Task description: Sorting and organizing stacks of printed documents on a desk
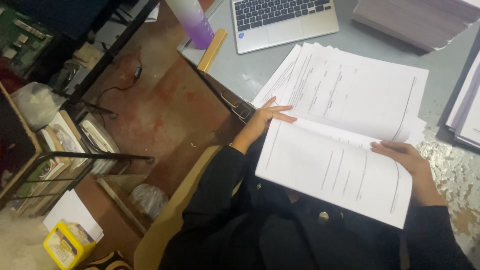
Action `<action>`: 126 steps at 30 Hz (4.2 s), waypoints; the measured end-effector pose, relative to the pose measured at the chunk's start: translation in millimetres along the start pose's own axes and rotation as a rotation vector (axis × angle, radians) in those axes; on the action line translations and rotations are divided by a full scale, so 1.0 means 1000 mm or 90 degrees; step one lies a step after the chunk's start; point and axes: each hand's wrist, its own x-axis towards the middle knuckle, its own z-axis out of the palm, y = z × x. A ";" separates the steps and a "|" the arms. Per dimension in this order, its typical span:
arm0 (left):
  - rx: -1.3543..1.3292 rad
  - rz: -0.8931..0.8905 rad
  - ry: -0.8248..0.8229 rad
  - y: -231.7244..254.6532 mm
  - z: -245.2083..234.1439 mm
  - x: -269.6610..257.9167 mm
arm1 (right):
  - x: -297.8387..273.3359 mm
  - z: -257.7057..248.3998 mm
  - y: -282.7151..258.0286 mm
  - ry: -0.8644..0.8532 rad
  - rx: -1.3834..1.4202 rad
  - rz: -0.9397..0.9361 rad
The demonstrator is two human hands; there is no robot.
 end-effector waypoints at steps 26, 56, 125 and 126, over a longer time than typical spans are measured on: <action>-0.037 -0.291 0.282 0.014 0.009 0.016 | 0.122 -0.015 0.128 0.075 -0.035 -0.425; 0.079 -0.400 0.305 0.024 0.023 0.016 | 0.084 -0.011 0.080 0.124 -0.146 -0.470; 0.633 -0.001 0.201 0.073 0.160 0.014 | 0.035 0.135 0.081 0.299 -0.464 -0.842; 0.632 -0.003 0.201 0.077 0.159 0.015 | 0.033 0.133 0.077 0.297 -0.464 -0.842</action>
